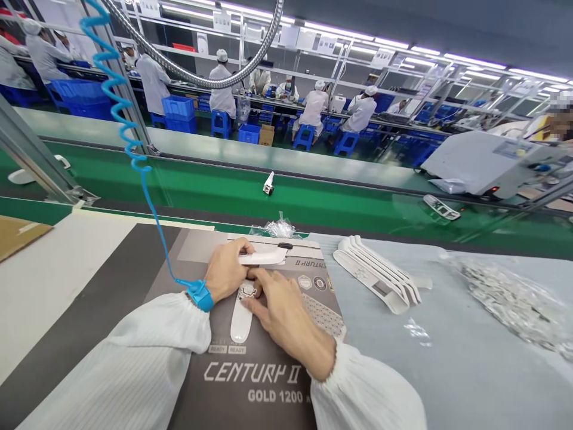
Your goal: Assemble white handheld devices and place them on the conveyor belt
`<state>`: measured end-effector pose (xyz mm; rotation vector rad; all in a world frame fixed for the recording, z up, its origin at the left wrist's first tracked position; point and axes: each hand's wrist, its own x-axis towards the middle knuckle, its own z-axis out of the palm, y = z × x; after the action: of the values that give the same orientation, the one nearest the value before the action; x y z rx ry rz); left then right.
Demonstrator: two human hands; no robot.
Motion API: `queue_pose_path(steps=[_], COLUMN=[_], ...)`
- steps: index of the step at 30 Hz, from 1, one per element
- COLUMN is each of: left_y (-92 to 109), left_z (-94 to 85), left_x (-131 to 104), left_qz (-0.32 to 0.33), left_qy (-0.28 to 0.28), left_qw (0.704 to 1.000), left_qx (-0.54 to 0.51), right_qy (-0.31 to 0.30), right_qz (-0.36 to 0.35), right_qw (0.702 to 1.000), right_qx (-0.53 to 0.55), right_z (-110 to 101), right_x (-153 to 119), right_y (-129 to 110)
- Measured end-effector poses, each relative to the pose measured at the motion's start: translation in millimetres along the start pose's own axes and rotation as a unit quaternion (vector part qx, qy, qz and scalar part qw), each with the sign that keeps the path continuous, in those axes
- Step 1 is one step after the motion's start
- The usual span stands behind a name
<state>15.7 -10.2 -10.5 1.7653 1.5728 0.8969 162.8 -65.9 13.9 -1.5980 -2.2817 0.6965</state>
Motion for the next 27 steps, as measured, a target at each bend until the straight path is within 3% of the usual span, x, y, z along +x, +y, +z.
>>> queue_pose_path(steps=[4,7,12,16,18,20,22,24,27], left_y=[-2,-2,-5,-6,-5,-3,-2,-3,-5], left_z=[1.1,1.4,2.0,1.0,-1.9,-6.5,-11.6,-16.0,-19.4], left_x=[1,1,2,4,6,7,9,11,12], left_qz=[0.001,0.005,0.0,-0.006,-0.012,-0.025,-0.041,-0.043,-0.023], left_qy=[0.003,0.007,0.015,0.025,0.034,0.04,0.042,0.047,0.055], left_qw=[1.0,1.0,1.0,0.998,0.995,0.989,0.98,0.975,0.979], left_qx=[-0.007,-0.009,-0.023,-0.064,-0.097,-0.143,-0.188,-0.211,-0.196], right_qy=[0.053,0.092,0.139,0.128,0.129,0.085,-0.024,-0.114,-0.131], right_qz=[-0.048,-0.101,-0.086,-0.056,0.004,0.069,0.087,0.067,0.057], right_qw=[0.991,0.963,0.947,0.975,0.991,0.983,0.935,0.851,0.759], right_qx=[-0.112,-0.234,-0.278,-0.171,-0.037,0.146,0.344,0.508,0.636], right_z=[13,20,27,20,10,-1,-7,-7,3], right_x=[-2,-6,-9,-8,-2,7,20,33,46], right_y=[2,2,0,0,2,4,6,7,8])
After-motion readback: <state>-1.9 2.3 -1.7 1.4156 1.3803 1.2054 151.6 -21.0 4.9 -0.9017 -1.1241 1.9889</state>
